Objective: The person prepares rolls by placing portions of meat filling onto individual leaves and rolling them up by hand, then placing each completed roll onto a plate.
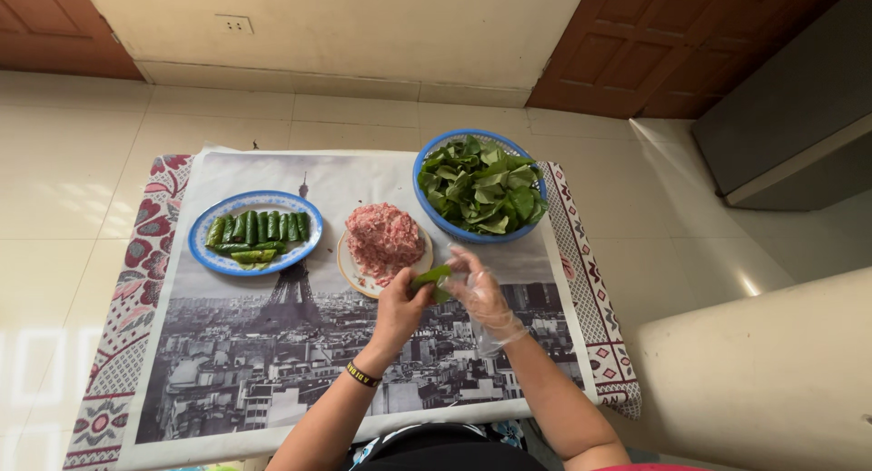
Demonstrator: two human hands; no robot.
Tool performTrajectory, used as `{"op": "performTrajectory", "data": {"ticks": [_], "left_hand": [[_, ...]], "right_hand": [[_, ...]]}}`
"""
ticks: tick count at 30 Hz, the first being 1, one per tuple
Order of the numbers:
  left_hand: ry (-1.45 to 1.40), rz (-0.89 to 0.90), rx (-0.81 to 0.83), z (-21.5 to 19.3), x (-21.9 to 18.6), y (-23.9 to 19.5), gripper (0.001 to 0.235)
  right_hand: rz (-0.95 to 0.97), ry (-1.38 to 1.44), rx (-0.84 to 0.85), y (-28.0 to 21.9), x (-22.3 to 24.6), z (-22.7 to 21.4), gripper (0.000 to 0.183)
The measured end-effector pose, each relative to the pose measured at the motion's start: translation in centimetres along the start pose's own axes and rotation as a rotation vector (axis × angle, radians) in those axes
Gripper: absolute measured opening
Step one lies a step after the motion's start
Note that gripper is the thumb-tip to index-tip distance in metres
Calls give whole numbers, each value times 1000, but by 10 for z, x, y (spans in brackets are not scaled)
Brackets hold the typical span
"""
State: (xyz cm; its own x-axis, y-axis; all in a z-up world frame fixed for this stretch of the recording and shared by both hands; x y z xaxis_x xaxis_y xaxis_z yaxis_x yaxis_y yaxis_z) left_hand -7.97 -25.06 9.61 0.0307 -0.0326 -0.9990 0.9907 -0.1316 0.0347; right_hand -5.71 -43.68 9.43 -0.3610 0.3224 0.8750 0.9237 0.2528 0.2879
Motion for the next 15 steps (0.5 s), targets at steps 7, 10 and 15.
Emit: {"op": "performTrajectory", "data": {"ticks": [7,10,15], "left_hand": [[29,-114,-79,0,-3,-1,14],[189,16,-74,0,-5,-3,15],[81,-23,-87,0,-2,1,16]], "right_hand": [[338,577,84,-17,-72,30,19],[368,598,-40,-14,-63,35,16],[403,734,-67,-17,-55,52,26]]}}
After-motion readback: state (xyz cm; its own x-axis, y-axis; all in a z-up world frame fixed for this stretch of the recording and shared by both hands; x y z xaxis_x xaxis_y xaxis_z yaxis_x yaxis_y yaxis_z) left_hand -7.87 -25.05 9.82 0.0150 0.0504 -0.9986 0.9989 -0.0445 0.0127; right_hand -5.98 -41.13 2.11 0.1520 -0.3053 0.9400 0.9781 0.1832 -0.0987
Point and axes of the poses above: each hand's wrist, its own y-axis towards the middle knuckle, its own z-axis out of the palm, x = y × z, the point moved 2 cm from there along y, towards the middle knuckle, and after that the axes turned 6 degrees about x, right-handed, at the moved point
